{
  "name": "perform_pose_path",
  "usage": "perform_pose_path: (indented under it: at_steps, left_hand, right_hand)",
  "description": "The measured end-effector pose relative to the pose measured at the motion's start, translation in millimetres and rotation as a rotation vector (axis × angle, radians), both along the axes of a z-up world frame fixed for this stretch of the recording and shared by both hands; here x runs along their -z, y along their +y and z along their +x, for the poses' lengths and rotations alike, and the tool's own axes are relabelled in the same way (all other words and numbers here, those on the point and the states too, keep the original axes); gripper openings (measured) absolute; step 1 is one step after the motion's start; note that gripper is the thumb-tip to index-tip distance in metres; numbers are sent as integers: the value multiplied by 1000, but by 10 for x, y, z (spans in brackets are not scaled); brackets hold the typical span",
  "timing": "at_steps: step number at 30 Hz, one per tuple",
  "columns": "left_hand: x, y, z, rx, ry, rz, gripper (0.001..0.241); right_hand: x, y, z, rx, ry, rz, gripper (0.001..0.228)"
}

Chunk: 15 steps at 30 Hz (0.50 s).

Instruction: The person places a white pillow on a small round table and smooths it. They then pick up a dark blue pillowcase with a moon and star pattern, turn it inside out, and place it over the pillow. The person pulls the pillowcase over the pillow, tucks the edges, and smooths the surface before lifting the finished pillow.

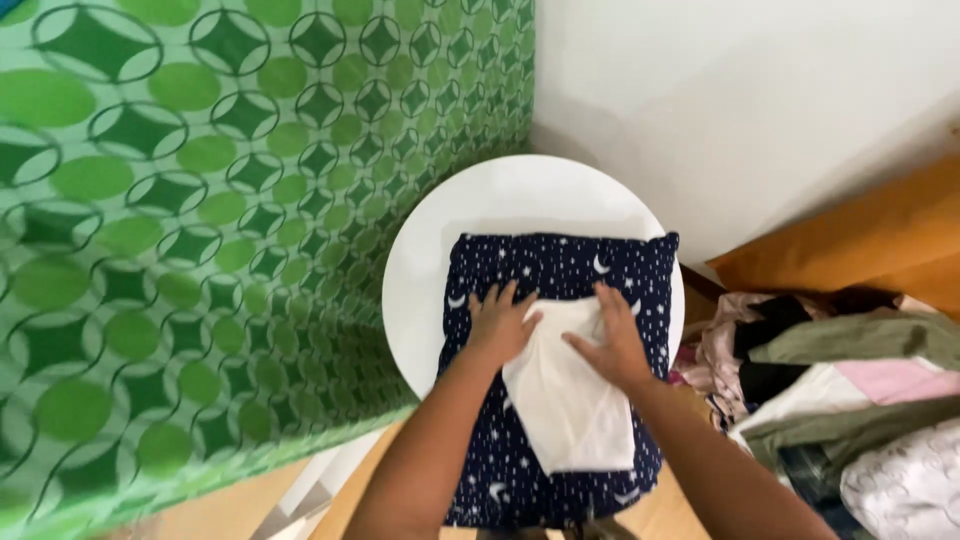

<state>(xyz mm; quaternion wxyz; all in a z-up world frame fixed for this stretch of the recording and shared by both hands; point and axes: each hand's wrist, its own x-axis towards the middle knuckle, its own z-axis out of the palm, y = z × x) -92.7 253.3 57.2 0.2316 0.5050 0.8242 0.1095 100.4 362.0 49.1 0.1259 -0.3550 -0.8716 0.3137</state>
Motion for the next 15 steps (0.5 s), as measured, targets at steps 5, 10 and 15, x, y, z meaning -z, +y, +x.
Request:
perform_pose_path:
  at_steps: [5, 10, 15]
  left_hand:
    - [-1018, 158, 28, 16, -328, 74, 46]
    - [-1642, 191, -142, -109, -473, 534, 37]
    - [-2031, 10, -256, -317, -442, 509, 40]
  right_hand:
    - [-787, 67, 100, 49, 45, -491, 98]
    - [-735, 604, 444, 94, 283, -438, 28]
    - [-1771, 756, 540, -49, 598, 128, 25]
